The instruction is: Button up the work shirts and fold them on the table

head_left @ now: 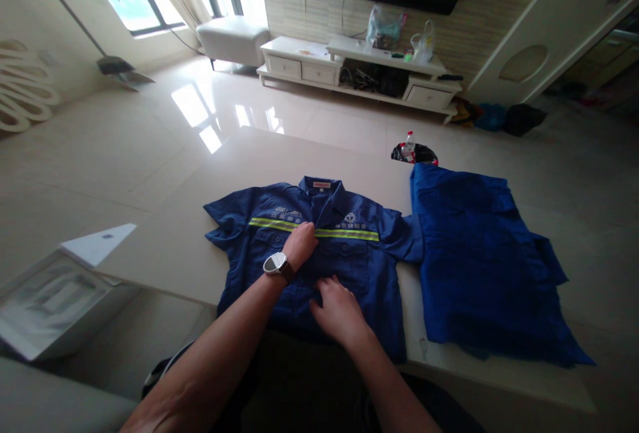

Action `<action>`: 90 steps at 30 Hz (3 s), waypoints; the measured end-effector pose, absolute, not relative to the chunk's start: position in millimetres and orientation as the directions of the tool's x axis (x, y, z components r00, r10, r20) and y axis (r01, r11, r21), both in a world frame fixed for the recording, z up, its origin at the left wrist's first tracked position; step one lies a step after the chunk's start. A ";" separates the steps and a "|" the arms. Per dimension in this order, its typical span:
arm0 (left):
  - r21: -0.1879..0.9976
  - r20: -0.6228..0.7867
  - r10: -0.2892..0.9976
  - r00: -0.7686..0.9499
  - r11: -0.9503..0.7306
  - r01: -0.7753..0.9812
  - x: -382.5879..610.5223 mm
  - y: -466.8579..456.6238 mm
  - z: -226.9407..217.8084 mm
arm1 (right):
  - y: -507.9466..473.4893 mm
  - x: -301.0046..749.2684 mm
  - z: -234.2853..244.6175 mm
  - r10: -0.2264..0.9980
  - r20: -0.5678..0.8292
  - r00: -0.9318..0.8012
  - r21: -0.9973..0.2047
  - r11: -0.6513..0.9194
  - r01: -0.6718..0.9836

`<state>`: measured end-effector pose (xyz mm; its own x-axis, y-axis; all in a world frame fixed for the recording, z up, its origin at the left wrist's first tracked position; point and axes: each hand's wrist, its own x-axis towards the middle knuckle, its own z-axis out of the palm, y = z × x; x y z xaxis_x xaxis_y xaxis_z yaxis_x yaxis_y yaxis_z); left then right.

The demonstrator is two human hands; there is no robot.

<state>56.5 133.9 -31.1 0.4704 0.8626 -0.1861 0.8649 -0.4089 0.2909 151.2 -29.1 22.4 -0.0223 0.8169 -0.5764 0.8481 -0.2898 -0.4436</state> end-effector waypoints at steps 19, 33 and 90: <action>0.198 -0.204 0.882 0.424 -0.387 0.901 63.1 117.8 -18.3 | -30.0 148.4 20.6 0.810 -0.585 -0.024 -0.438 -0.291 0.851; 0.214 -0.233 0.871 0.434 -0.389 0.896 64.8 109.4 -9.1 | -30.3 144.9 17.2 0.822 -0.568 -0.034 -0.445 -0.272 0.853; 0.406 -0.133 0.949 0.285 -0.211 0.889 48.4 141.2 -28.9 | -31.7 149.4 11.8 0.817 -0.575 -0.051 -0.430 -0.249 0.868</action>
